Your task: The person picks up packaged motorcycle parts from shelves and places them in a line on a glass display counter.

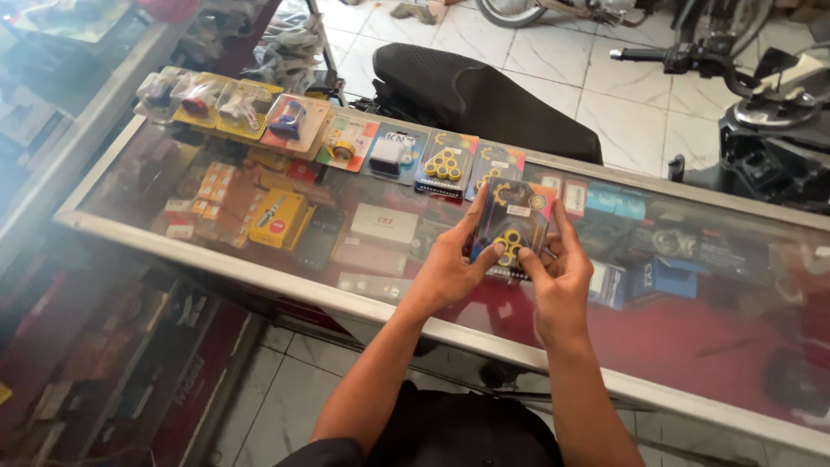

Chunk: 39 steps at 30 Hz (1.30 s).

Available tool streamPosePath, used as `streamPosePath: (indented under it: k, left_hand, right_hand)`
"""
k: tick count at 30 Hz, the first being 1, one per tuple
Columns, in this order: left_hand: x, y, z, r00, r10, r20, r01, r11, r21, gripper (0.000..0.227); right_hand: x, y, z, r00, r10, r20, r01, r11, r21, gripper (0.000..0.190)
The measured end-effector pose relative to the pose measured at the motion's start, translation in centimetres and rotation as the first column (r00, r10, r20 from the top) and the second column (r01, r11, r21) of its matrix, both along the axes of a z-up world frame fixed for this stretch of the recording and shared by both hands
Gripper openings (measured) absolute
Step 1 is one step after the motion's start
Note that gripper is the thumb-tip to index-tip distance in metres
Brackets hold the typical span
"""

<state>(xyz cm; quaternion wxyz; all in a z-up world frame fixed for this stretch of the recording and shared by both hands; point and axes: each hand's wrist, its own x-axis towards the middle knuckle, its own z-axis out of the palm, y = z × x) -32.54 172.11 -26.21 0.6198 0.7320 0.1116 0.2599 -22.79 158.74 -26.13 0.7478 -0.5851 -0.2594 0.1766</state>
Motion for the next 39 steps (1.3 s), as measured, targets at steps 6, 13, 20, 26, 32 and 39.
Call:
streamPosePath:
  k: [6, 13, 20, 26, 32, 39]
  left_hand:
    - [0.6, 3.2, 2.0, 0.980, -0.010, -0.201, 0.037, 0.991, 0.131, 0.091]
    - [3.4, 7.4, 3.2, 0.998, -0.017, -0.053, 0.035, 0.932, 0.360, 0.069]
    - [5.2, 11.0, 0.6, 0.961, 0.249, 0.123, -0.267, 0.713, 0.648, 0.033]
    - [7.0, 12.1, -5.1, 0.953, 0.266, 0.147, -0.276, 0.557, 0.783, 0.035]
    - [7.2, 12.5, -6.5, 0.966, 0.231, 0.116, -0.223, 0.519, 0.825, 0.034]
    - [7.4, 12.3, -6.2, 0.966, 0.246, 0.080, -0.206, 0.541, 0.816, 0.029]
  right_hand:
    - [1.0, 1.4, 1.4, 1.000, -0.013, 0.024, 0.013, 1.000, -0.024, 0.077]
    - [3.9, 4.0, 3.8, 0.998, -0.055, 0.016, 0.056, 0.998, -0.028, 0.075]
    - [9.5, 7.8, 0.8, 0.991, -0.128, -0.036, 0.121, 0.981, -0.150, 0.076]
    - [13.9, 11.3, -6.1, 0.996, -0.090, -0.022, 0.081, 0.964, -0.251, 0.077]
    - [15.3, 11.9, -10.7, 0.991, -0.107, 0.083, 0.125, 0.958, -0.256, 0.073]
    - [11.9, 11.5, -6.7, 0.983, -0.139, 0.121, 0.173, 0.923, -0.345, 0.059]
